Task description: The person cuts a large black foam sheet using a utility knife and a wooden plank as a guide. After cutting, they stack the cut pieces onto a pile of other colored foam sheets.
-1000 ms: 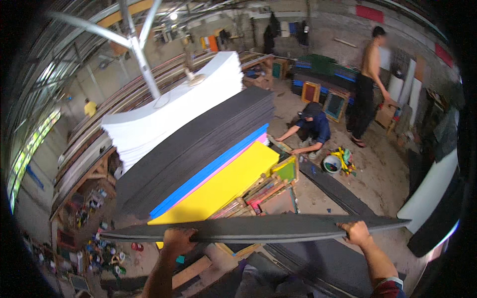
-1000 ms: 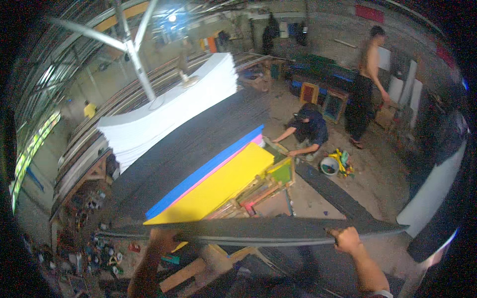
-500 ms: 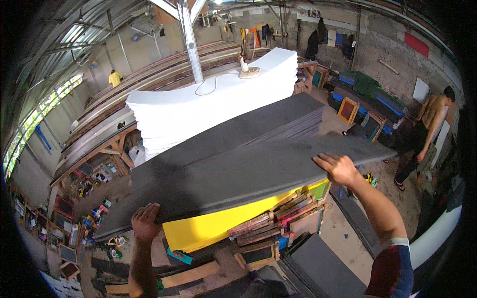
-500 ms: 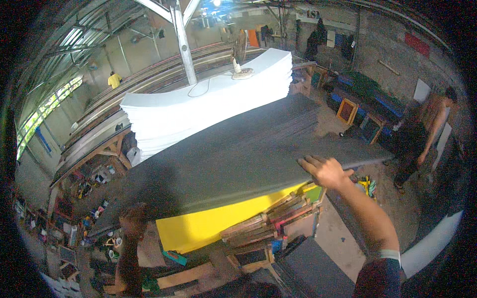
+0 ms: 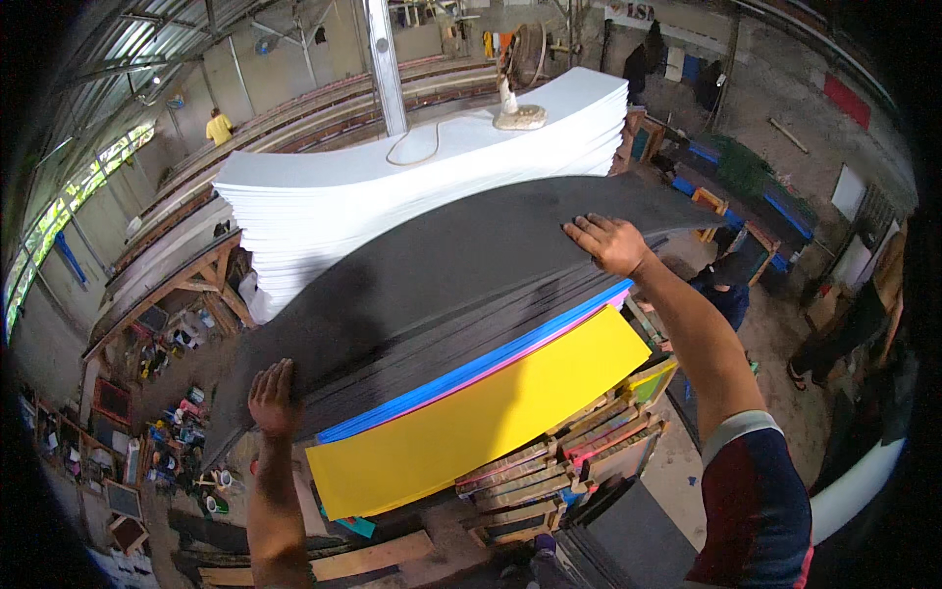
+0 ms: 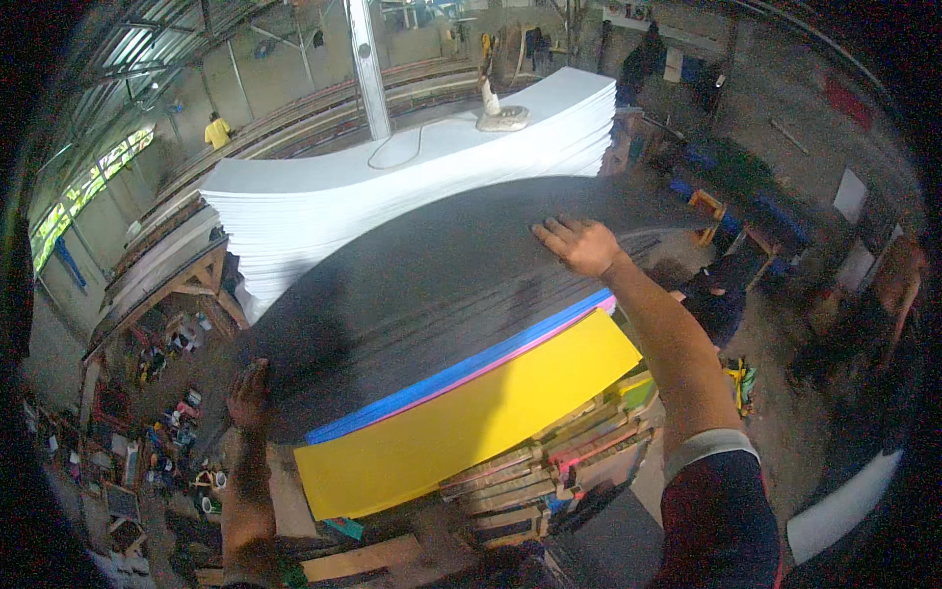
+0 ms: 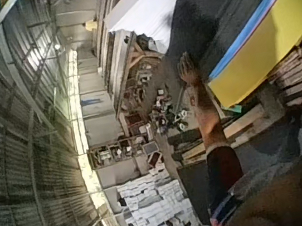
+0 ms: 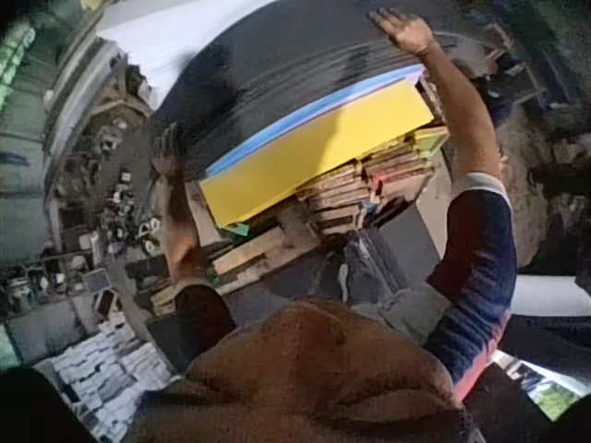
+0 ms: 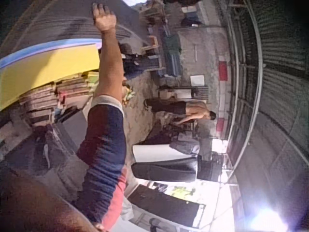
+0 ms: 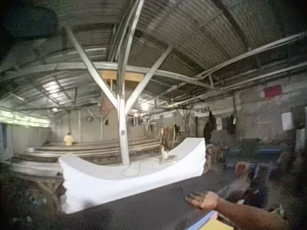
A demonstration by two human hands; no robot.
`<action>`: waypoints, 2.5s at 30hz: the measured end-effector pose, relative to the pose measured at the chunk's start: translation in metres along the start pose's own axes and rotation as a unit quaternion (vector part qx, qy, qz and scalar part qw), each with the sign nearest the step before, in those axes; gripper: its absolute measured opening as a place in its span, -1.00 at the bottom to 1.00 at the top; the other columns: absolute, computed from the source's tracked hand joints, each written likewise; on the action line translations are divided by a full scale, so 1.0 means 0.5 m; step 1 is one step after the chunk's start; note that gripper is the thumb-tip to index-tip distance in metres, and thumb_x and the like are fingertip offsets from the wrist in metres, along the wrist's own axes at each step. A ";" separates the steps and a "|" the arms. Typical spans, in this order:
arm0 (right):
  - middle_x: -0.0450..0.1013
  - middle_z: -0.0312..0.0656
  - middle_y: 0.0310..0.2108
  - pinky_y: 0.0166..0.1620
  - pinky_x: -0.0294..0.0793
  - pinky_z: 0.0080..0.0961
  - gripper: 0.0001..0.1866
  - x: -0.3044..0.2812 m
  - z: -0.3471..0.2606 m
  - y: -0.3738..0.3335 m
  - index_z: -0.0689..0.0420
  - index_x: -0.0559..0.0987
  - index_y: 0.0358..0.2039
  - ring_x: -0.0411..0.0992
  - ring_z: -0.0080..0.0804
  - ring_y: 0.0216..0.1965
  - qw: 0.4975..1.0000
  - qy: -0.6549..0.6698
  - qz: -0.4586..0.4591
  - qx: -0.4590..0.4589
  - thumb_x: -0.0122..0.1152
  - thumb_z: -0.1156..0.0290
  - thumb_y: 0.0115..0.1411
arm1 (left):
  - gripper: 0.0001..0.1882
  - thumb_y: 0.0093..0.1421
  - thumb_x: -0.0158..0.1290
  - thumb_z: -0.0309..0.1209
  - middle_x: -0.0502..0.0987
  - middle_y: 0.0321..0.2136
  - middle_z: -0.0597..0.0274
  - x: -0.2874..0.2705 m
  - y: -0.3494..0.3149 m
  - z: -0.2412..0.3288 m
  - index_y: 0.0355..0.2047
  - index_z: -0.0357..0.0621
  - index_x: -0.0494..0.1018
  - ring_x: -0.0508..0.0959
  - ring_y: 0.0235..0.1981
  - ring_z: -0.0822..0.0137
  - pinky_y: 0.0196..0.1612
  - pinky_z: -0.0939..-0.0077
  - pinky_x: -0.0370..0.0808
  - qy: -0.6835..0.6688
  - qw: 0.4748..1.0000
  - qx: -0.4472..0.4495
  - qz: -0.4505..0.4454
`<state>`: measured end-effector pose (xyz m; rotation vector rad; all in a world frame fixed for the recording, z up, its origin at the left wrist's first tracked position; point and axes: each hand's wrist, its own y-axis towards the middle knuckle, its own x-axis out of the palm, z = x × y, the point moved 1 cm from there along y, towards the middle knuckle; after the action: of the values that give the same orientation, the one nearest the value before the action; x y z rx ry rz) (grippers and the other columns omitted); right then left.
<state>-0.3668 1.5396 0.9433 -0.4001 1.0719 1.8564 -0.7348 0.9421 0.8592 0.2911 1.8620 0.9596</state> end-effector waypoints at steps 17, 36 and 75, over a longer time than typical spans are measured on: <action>0.26 -0.11 0.37 0.21 0.46 0.10 -0.15 0.448 -0.143 -0.072 -0.59 0.04 0.52 0.32 -0.07 0.31 0.872 0.026 -0.365 0.326 0.19 0.36 0.38 | 0.09 -0.07 0.50 -0.19 0.42 0.23 0.07 0.454 -0.078 0.115 0.47 0.20 0.21 0.36 0.34 -0.08 0.43 0.05 0.31 0.066 0.965 -0.011 -0.255; 0.12 -0.09 0.53 0.23 0.58 -0.03 0.04 0.523 -0.163 -0.068 -0.61 -0.15 0.56 0.19 0.04 0.47 0.903 0.047 -0.345 0.251 0.10 0.57 0.29 | -0.09 0.12 0.31 0.18 0.42 0.15 0.09 0.444 0.094 0.225 0.41 0.17 0.31 0.37 0.26 -0.06 0.35 -0.08 0.33 -0.037 0.967 -0.038 -0.251; 0.06 -0.05 0.54 0.51 -0.11 0.27 -0.22 0.441 -0.333 0.072 -0.55 0.25 0.47 -0.07 0.07 0.57 0.900 0.320 -0.183 0.235 -0.02 -0.45 0.28 | 0.05 -0.04 0.39 0.17 0.23 0.47 -0.01 0.497 0.208 0.297 0.43 0.08 0.31 0.16 0.47 -0.30 0.47 -0.16 0.16 -0.090 0.946 -0.021 -0.311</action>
<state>-0.5378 1.5209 0.7240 -0.8865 1.6970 1.0869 -0.7514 1.2254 0.7404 -0.2256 1.6081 0.5125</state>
